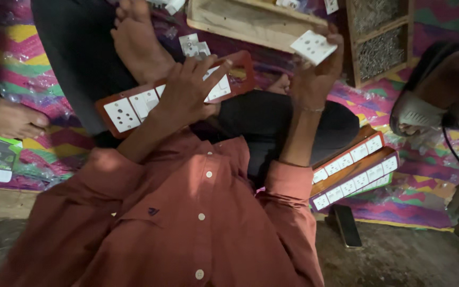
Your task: The person sits on the floor assembling electrical switch and socket boards. They snap white socket and switch modules into red and blue faceplate frames, press modules to seat them, and pick additional modules from a tray of parts to continue filling the boards.
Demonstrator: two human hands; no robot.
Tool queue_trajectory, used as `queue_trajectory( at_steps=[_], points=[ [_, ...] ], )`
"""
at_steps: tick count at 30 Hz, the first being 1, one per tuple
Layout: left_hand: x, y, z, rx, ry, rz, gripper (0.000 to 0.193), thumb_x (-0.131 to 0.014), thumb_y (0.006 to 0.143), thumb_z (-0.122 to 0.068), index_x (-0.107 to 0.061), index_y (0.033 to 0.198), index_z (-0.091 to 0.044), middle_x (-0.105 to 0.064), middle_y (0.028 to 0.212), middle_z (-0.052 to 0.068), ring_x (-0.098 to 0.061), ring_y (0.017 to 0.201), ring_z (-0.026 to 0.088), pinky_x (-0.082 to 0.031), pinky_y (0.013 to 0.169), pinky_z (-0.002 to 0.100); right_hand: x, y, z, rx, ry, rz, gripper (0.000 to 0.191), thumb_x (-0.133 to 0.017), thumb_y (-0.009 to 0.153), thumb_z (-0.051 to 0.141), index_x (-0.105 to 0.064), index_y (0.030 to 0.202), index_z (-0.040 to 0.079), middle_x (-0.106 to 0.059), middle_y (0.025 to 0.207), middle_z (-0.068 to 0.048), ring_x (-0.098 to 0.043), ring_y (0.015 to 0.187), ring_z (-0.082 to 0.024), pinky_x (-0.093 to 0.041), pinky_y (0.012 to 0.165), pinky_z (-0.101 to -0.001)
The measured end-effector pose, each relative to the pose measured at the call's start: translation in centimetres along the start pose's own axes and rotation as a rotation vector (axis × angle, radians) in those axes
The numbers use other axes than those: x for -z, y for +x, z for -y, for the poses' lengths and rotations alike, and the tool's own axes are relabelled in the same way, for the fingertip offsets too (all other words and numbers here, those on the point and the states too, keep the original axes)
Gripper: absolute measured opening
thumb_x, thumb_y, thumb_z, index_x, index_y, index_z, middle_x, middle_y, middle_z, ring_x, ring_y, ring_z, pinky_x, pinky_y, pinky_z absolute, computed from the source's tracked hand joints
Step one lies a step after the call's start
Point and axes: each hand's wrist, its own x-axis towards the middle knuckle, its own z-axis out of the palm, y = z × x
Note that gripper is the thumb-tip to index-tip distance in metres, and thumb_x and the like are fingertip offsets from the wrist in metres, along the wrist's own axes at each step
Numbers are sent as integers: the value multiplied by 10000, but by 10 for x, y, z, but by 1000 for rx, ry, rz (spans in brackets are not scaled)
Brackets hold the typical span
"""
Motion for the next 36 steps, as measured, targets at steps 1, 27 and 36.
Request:
queue_trajectory(
  at_steps=[1, 27, 36],
  points=[
    [-3, 0, 0, -1, 24, 5, 977, -866, 645, -318, -498, 1528, -118, -561, 1385, 147, -544, 1167, 328, -459, 892, 466, 3, -12, -6, 50, -90, -22, 448, -857, 987, 90, -521, 1284, 105, -610, 1343, -122, -655, 1089, -207, -563, 894, -334],
    [-10, -17, 44, 40, -20, -81, 947, -866, 705, -325, -484, 1527, -48, -561, 1358, 132, -558, 1108, 312, -474, 874, 440, -76, -57, -64, 293, -1026, 376, 375, -918, 796, 35, -637, 1041, -5, -617, 1389, -212, -665, 1222, -378, -555, 993, -403],
    [-17, -15, 46, 26, -26, -93, 930, -860, 723, -355, -489, 1521, -56, -557, 1361, 139, -550, 1132, 325, -467, 893, 461, -74, -53, -53, 344, -1029, 414, 238, -868, 830, 53, -699, 991, 9, -666, 1263, -177, -670, 1157, -360, -538, 983, -446]
  ],
)
